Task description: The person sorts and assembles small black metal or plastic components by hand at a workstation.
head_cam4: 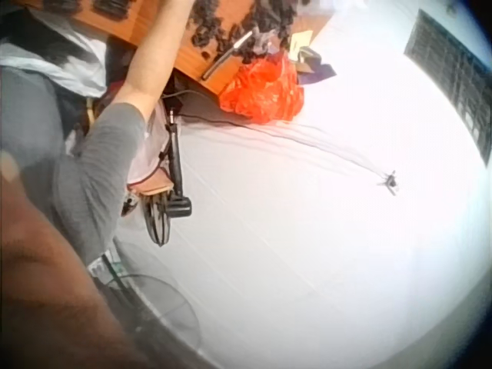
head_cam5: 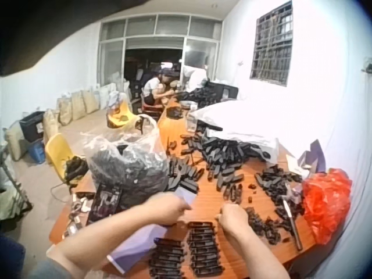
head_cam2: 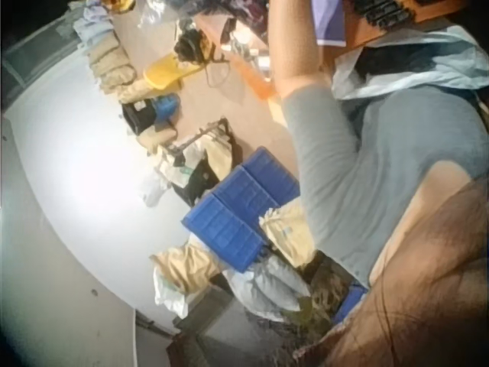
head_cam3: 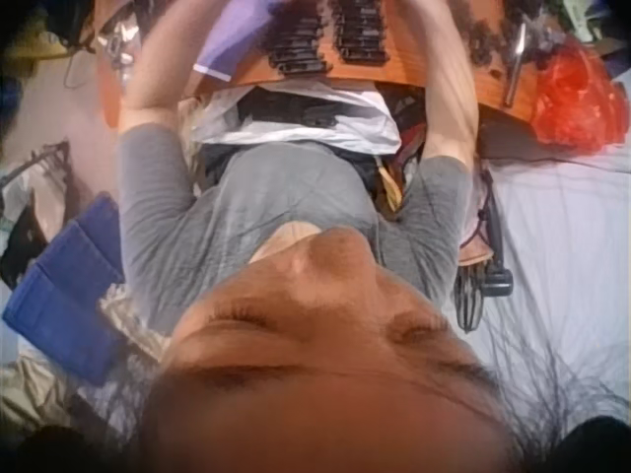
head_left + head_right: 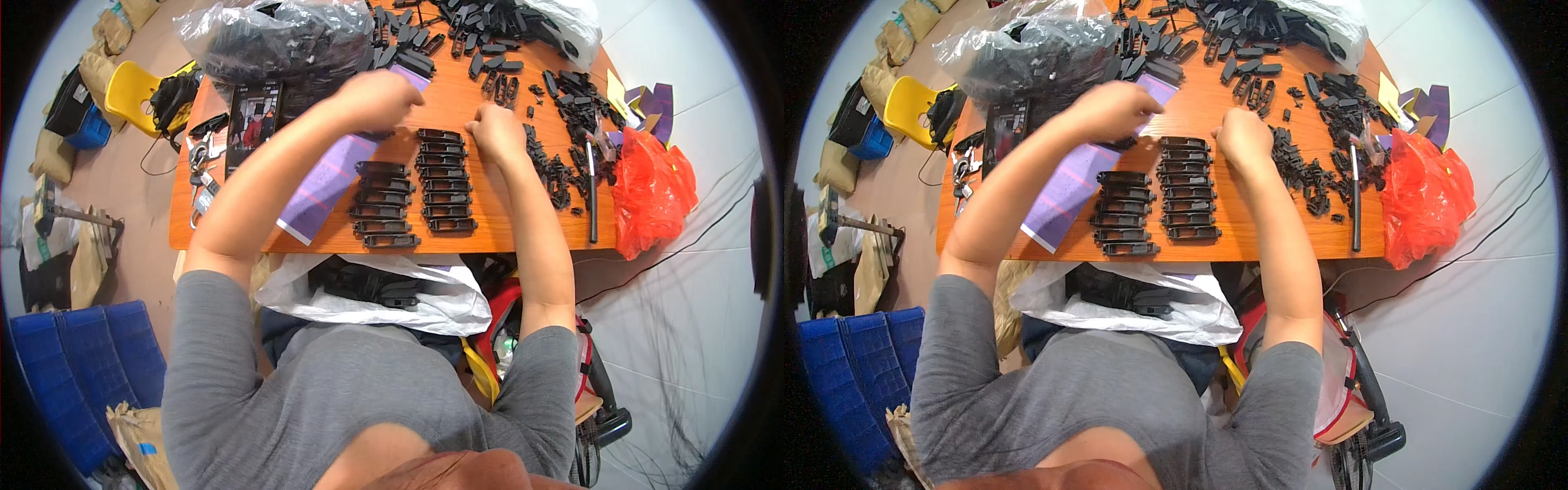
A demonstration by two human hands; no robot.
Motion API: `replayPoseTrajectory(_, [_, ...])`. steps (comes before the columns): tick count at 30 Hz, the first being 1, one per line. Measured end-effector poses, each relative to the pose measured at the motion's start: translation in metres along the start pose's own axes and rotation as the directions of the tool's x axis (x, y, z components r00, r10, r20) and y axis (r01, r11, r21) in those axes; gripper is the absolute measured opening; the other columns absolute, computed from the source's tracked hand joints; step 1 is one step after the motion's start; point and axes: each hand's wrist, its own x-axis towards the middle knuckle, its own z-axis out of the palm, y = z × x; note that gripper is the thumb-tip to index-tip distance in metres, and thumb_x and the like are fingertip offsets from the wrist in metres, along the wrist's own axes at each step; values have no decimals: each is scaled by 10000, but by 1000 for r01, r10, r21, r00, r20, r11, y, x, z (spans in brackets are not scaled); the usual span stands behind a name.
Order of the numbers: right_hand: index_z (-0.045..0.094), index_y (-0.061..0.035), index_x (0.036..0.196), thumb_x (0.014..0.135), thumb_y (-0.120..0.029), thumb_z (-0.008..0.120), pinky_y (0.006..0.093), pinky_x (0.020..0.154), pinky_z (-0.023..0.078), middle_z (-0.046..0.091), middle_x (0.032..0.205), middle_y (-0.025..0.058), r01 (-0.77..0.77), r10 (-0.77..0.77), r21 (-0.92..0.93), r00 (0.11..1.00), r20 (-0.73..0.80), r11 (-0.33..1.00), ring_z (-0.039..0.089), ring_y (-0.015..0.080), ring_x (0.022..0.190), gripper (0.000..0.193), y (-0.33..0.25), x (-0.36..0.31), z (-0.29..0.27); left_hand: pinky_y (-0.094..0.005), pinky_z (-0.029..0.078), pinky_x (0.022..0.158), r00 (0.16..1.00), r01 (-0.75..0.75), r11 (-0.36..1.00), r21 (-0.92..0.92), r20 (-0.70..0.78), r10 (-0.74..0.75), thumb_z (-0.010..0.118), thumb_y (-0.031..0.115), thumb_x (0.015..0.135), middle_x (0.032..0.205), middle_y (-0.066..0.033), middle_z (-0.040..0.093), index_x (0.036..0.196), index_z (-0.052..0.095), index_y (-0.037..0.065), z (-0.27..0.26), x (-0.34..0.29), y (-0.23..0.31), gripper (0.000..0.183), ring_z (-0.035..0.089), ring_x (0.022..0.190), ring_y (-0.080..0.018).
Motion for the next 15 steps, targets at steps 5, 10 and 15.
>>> replayPoseTrajectory(5, [668, -21, 1007, 859, -189, 662, 464, 818, 519, 696, 951, 196, -8, 17, 74, 993, -116, 997, 661, 366, 948, 225, 5, -1, 0, -418, 531, 829, 993, -21, 972, 233, 117, -6, 682, 196, 761, 1003, -107, 687, 1003, 734, 144, -33, -46, -15, 254, 659, 974, -295])
replayPoseTrajectory(10, [660, -18, 1059, 876, -121, 662, 374, 801, 523, 700, 993, 130, 3, 92, 607, 988, -126, 795, 676, 237, 902, 210, -11, -18, -7, -424, 535, 796, 999, -44, 964, 262, -14, 49, 685, 189, 742, 984, -76, 667, 935, 736, 140, -12, -59, -20, 206, 654, 965, -294])
replayPoseTrajectory(15, [694, -48, 1090, 895, -122, 658, 280, 675, 532, 694, 964, 70, 51, 49, 759, 993, -108, 649, 650, 117, 839, 212, -25, -33, -9, -415, 541, 771, 997, 46, 980, 196, -73, -32, 611, 208, 802, 904, -89, 673, 863, 721, 113, -6, -60, -23, 158, 670, 898, -285])
